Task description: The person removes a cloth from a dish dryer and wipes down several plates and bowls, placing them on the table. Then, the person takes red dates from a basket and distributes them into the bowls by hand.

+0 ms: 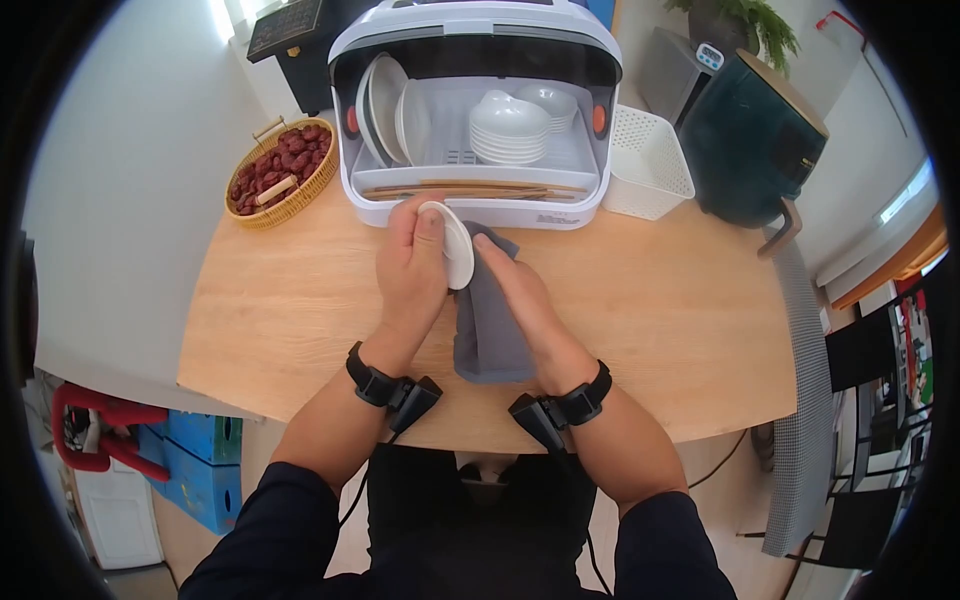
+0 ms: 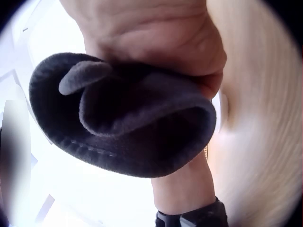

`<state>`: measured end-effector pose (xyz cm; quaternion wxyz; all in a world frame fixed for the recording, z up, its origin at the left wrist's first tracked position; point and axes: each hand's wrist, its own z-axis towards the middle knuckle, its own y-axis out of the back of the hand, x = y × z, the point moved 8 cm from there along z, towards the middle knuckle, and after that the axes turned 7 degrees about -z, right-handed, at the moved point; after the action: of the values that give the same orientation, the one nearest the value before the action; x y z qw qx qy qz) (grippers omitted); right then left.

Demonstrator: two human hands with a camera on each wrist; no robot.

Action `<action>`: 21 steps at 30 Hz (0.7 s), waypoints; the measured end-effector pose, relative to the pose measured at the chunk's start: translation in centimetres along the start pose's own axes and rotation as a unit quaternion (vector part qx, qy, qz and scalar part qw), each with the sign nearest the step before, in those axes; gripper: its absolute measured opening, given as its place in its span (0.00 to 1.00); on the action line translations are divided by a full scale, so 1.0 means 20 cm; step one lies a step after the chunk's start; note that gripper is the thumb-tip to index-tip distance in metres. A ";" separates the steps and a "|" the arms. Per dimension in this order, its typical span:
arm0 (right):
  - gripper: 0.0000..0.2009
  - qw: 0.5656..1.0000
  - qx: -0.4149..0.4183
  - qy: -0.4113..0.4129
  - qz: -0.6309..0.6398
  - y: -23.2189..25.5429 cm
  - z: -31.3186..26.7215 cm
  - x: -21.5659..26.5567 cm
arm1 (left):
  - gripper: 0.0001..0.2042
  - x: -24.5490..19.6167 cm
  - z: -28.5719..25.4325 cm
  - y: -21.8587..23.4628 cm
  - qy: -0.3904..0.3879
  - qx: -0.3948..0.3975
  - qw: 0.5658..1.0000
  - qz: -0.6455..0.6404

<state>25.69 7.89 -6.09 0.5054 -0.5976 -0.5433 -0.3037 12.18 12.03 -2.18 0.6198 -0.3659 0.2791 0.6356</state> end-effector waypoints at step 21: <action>0.22 0.991 0.096 0.031 0.087 0.03 0.00 0.03 | 0.14 0.00 -0.01 -0.04 0.062 0.074 0.986 -0.137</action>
<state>26.47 8.07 -5.76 0.6015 -0.5818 -0.5000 -0.2228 13.07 11.90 -2.27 0.7079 -0.3925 0.3107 0.4983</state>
